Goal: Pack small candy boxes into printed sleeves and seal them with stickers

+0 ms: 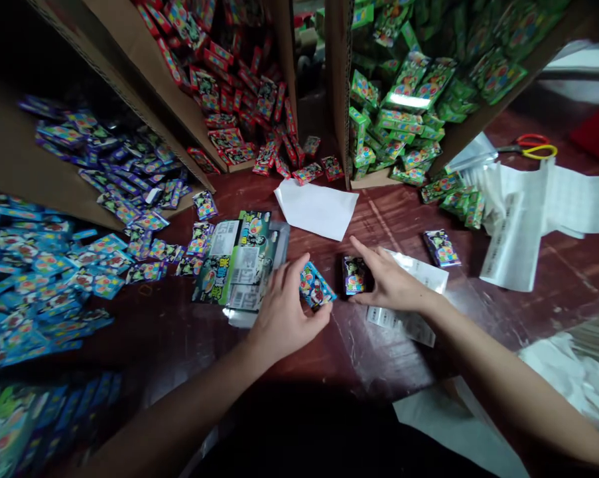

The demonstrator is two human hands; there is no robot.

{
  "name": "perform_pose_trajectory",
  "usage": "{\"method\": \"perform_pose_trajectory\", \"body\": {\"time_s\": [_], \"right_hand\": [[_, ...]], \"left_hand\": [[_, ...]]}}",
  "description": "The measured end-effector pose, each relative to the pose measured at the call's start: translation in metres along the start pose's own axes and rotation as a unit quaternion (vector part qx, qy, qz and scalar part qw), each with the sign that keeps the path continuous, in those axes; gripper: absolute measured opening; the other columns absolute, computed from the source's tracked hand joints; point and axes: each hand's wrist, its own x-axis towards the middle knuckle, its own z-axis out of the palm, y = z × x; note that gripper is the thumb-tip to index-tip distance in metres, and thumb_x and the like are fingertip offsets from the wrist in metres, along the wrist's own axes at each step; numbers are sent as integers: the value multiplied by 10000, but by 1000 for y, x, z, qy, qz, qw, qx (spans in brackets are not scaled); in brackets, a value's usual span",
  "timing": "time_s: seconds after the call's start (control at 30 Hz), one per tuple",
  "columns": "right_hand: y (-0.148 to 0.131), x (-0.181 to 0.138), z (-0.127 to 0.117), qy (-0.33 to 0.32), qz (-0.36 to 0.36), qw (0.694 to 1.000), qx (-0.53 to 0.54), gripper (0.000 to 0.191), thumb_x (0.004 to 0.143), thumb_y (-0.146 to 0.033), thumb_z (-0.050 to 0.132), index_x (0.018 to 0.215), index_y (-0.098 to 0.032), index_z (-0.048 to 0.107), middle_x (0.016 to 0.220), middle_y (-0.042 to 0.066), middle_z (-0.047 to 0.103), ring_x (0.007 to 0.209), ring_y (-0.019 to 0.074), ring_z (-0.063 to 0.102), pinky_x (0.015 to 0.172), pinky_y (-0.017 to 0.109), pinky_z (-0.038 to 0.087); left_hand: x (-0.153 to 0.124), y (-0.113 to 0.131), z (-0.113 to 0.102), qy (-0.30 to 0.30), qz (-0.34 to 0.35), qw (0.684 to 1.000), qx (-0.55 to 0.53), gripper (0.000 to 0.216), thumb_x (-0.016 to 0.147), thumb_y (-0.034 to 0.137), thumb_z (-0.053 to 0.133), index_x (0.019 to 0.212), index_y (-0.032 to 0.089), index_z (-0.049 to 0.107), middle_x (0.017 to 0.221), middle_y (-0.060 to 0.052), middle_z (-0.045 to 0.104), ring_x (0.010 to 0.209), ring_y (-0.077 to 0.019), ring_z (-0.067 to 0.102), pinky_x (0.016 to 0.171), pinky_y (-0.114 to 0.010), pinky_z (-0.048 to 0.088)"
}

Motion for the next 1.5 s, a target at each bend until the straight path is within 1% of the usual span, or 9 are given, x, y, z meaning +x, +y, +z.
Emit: {"method": "perform_pose_trajectory", "body": {"time_s": [0.13, 0.33, 0.4, 0.5, 0.6, 0.93, 1.1, 1.3, 1.5], "right_hand": [[7, 8, 4, 26, 22, 999, -20, 1188, 795, -586, 724, 1623, -171, -20, 1351, 185, 563, 1069, 363, 526, 937, 497, 449], [12, 26, 4, 8, 70, 990, -122, 1160, 790, -652, 699, 1623, -167, 52, 1378, 210, 577, 1154, 423, 513, 1001, 583, 384], [12, 31, 1, -2, 61, 990, -129, 1132, 795, -666, 688, 1621, -177, 88, 1379, 211, 578, 1179, 425, 506, 1012, 595, 375], [14, 38, 0, -7, 53, 991, -121, 1138, 797, -662, 692, 1623, -187, 70, 1373, 211, 584, 1169, 432, 507, 985, 598, 395], [18, 41, 2, -9, 41, 995, -88, 1172, 791, -640, 710, 1623, -192, 17, 1380, 201, 578, 1147, 425, 513, 948, 570, 429], [13, 30, -5, 60, -37, 991, 114, 712, 829, -434, 737, 1439, -268, 409, 1359, 129, 521, 1275, 323, 494, 1085, 511, 418], [19, 26, -11, 20, -43, 991, 128, 381, 823, -330, 724, 1136, -236, 529, 1324, 142, 501, 1331, 303, 465, 1086, 477, 432], [27, 25, -13, -14, -16, 1000, 2, 403, 783, -427, 755, 1047, -237, 517, 1406, 152, 543, 1392, 341, 448, 1200, 658, 91], [27, 27, -13, -14, -20, 1000, -6, 457, 769, -457, 767, 1086, -250, 510, 1413, 146, 568, 1408, 338, 447, 1204, 653, 61]], "left_hand": [[49, 2, 10, -26, -32, 999, 25, 468, 950, 593, 502, 1288, 279, 575, 1446, -95, 486, 1231, -279, 591, 1023, -417, 495], [114, -6, 24, -133, -168, 961, 177, 783, 924, 784, 262, 1188, 111, 562, 1013, -193, 709, 981, -360, 704, 821, -437, 532], [116, -11, 14, -145, -159, 961, 173, 704, 992, 682, 197, 1214, 109, 540, 977, -185, 719, 971, -342, 709, 826, -434, 525], [106, -25, -4, -163, -13, 976, 141, 452, 1022, 466, 369, 1344, 171, 482, 1288, -163, 641, 1152, -299, 647, 957, -429, 488], [97, -38, -9, -212, 98, 965, 120, 678, 851, 483, 661, 1442, 246, 429, 1475, -115, 503, 1310, -332, 528, 1066, -469, 432], [92, -25, 38, -182, 5, 983, 25, 583, 817, 451, 675, 1336, 241, 512, 1407, -88, 449, 1136, -282, 653, 1011, -387, 512], [88, -27, 36, -216, 28, 976, 15, 826, 680, 493, 805, 1372, 201, 460, 1390, -113, 442, 1174, -315, 618, 1014, -400, 514], [86, -31, 30, -207, 60, 975, 51, 727, 743, 413, 740, 1377, 197, 459, 1354, -114, 484, 1233, -314, 574, 1042, -401, 484], [86, -31, 31, -209, 60, 975, 43, 719, 748, 392, 730, 1384, 204, 451, 1364, -109, 474, 1250, -298, 557, 1068, -387, 464]]}}
